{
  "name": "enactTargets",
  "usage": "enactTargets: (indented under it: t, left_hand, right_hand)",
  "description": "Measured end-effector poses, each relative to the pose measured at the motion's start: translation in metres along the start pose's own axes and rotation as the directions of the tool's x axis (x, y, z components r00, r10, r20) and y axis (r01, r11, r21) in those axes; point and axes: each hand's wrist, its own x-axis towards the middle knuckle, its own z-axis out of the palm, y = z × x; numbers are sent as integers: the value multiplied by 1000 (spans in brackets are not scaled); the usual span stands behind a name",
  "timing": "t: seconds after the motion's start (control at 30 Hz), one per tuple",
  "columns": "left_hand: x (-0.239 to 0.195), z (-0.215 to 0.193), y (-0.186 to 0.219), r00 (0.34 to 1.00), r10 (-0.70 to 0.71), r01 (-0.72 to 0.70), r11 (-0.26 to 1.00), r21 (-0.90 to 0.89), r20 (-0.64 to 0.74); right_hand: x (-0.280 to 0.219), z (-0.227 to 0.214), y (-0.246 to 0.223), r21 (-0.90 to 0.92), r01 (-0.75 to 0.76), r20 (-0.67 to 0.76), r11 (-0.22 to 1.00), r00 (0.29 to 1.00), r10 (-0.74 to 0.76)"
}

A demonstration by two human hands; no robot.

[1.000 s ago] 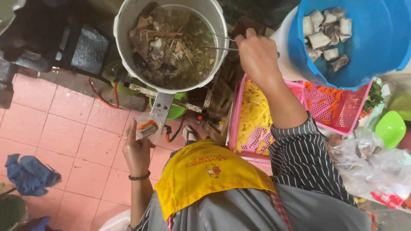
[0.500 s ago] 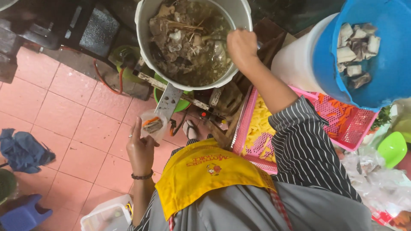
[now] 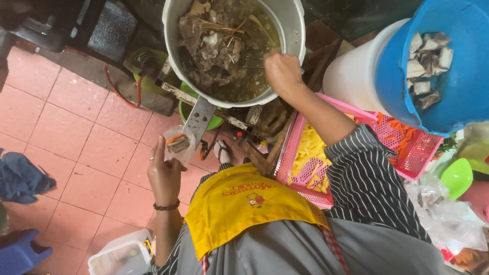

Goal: The person scoops vegetable soup into a plastic bag and ties it, then places it in a basket. They walk to a prep table and pack sliced potatoes, carrots, and cooked meat into separate plastic bags using tongs and a ladle. The person repeats this process for multiple bags.

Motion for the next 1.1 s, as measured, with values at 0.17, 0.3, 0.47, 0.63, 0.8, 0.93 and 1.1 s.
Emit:
enactTargets:
  t: [0.17, 0.3, 0.47, 0.63, 0.8, 0.93, 1.1]
  left_hand:
    - [-1, 0, -3, 999, 34, -34, 998, 56, -2]
    - [-1, -4, 0, 1000, -15, 15, 999, 37, 7]
    - [1, -6, -1, 1000, -14, 15, 1000, 15, -19]
    - [2, -8, 0, 999, -28, 28, 1000, 4, -17]
    - [1, -5, -5, 1000, -13, 13, 1000, 24, -9]
    - [3, 0, -12, 1000, 4, -5, 998, -55, -27]
    - [9, 5, -10, 998, 64, -64, 998, -11, 1]
  right_hand:
    - [10, 19, 2, -171, -71, -93, 983, 994, 56]
    - [6, 6, 12, -124, -73, -21, 990, 997, 71]
    - [-14, -47, 20, 31, -145, 52, 989, 988, 144]
    - [-27, -78, 28, 155, -239, 96, 959, 969, 226]
    - [-46, -84, 57, 463, -414, 270, 784, 908, 320]
    - [-86, -105, 67, 781, -306, 220, 545, 951, 218]
    - [-174, -165, 73, 633, -258, -89, 730, 912, 400]
